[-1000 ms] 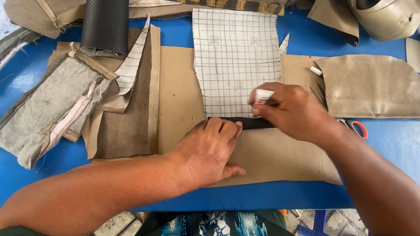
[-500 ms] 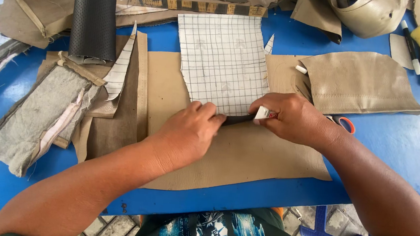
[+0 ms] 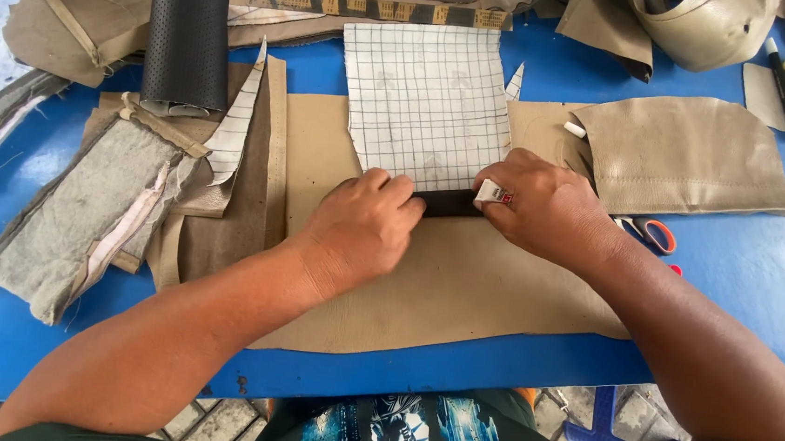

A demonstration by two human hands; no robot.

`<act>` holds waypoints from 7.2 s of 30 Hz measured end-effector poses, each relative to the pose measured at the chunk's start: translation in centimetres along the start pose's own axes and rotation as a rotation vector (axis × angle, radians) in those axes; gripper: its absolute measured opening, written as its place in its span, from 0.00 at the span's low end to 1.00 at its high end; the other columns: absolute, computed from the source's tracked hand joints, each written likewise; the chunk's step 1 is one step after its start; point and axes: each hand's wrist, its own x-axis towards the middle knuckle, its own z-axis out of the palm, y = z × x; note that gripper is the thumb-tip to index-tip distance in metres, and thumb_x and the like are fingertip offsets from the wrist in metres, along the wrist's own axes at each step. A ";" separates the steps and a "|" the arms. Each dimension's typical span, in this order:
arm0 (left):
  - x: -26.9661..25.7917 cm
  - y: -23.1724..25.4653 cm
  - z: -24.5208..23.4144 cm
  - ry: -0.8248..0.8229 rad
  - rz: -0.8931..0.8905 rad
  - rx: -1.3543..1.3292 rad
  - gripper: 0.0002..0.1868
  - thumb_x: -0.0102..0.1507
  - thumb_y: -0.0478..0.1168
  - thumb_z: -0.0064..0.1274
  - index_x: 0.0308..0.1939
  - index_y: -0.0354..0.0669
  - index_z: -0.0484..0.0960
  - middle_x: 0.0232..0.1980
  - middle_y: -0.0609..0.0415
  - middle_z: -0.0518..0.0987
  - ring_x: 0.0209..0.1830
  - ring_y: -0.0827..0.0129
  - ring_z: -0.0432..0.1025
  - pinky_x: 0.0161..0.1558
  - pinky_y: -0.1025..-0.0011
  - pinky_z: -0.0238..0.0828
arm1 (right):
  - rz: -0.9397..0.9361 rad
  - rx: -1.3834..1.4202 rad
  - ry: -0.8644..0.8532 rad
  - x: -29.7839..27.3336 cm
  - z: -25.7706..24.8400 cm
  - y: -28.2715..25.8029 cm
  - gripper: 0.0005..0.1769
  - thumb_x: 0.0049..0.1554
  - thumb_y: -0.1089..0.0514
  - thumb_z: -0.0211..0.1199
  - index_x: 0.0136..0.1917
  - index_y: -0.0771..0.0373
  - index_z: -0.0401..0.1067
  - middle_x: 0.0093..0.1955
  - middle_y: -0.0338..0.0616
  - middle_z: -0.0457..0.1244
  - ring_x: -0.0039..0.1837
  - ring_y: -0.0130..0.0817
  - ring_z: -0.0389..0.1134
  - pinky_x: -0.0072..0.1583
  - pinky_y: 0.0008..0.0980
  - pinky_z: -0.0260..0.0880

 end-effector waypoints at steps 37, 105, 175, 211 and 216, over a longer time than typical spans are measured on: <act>0.7 2.1 -3.6 -0.158 -0.008 0.099 0.10 0.69 0.40 0.46 0.41 0.39 0.82 0.36 0.53 0.70 0.34 0.65 0.72 0.26 0.72 0.75 | -0.236 0.557 0.106 0.9 -1.1 3.5 0.13 0.57 0.71 0.63 0.56 0.64 0.73 0.44 0.56 0.68 0.49 0.52 0.73 0.55 0.46 0.75; -0.6 5.8 -5.7 -0.364 0.000 0.005 0.53 0.59 0.74 0.51 0.68 0.29 0.68 0.64 0.36 0.66 0.65 0.39 0.63 0.61 0.40 0.65 | -0.302 0.861 -0.072 4.7 2.1 -9.0 0.08 0.62 0.52 0.66 0.51 0.57 0.75 0.45 0.46 0.67 0.51 0.34 0.70 0.55 0.39 0.73; 1.7 2.4 -4.8 -0.397 -0.096 -0.070 0.44 0.69 0.67 0.38 0.73 0.30 0.63 0.61 0.34 0.67 0.55 0.49 0.68 0.57 0.52 0.71 | -0.029 0.609 -0.145 2.0 -5.0 1.2 0.08 0.60 0.67 0.64 0.54 0.65 0.78 0.35 0.59 0.68 0.40 0.43 0.68 0.49 0.42 0.72; 0.1 3.8 -6.0 -0.172 -0.042 0.048 0.19 0.65 0.48 0.60 0.54 0.40 0.82 0.46 0.48 0.74 0.49 0.62 0.68 0.47 0.65 0.73 | -0.210 0.308 -0.213 0.6 -2.9 -0.7 0.07 0.61 0.54 0.63 0.52 0.54 0.74 0.49 0.44 0.69 0.56 0.46 0.72 0.58 0.44 0.72; -0.9 5.3 -6.0 -0.329 -0.044 0.062 0.53 0.62 0.75 0.44 0.69 0.28 0.68 0.56 0.37 0.71 0.47 0.52 0.69 0.43 0.58 0.72 | -0.313 0.378 0.189 0.4 -2.2 -1.6 0.15 0.63 0.47 0.64 0.60 0.51 0.79 0.46 0.48 0.66 0.41 0.48 0.68 0.45 0.44 0.71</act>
